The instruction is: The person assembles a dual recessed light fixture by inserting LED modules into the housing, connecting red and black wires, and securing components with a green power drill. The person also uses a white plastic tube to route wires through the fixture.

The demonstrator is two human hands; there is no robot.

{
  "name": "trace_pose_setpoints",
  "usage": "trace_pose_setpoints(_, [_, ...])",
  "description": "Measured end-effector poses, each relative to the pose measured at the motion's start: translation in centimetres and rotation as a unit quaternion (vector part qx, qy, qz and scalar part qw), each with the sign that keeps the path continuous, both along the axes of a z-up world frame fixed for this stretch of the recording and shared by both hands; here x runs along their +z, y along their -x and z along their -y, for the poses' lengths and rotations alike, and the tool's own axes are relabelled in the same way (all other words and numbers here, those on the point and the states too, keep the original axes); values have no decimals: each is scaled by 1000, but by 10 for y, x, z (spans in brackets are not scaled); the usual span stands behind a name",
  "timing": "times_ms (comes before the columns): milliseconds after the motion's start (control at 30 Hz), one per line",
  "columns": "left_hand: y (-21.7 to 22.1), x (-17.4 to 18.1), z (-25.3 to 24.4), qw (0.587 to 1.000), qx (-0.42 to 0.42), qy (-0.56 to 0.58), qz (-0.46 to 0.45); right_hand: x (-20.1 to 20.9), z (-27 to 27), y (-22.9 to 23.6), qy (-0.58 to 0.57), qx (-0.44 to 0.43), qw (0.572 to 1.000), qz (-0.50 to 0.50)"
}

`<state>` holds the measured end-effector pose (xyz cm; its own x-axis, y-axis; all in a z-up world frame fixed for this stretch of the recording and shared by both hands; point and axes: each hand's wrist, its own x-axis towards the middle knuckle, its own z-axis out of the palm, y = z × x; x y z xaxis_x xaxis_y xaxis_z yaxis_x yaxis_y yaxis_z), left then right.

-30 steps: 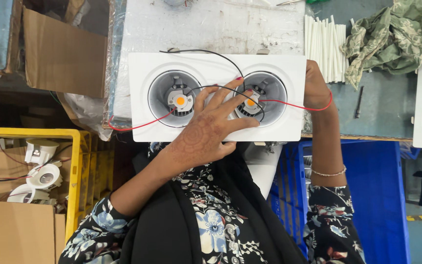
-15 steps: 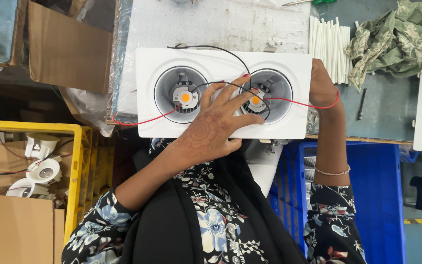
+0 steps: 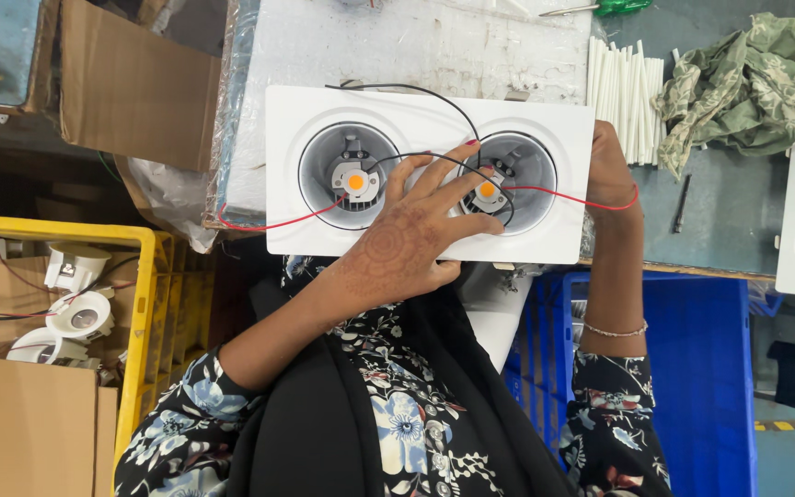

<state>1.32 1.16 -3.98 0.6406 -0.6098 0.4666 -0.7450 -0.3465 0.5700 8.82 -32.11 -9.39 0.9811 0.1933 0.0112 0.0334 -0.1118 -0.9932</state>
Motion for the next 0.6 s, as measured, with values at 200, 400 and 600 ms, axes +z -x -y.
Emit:
trace_pose_setpoints(200, [0,2,0,1000,-1,6,-5,8,2,-2,46,46,998,26])
trace_pose_setpoints(400, [0,2,1,1000,6,12,-3,20,3,-5,123,53,990,34])
trace_pose_setpoints(600, [-2,1,3,1000,13,6,-1,29,-2,-15,125,94,987,44])
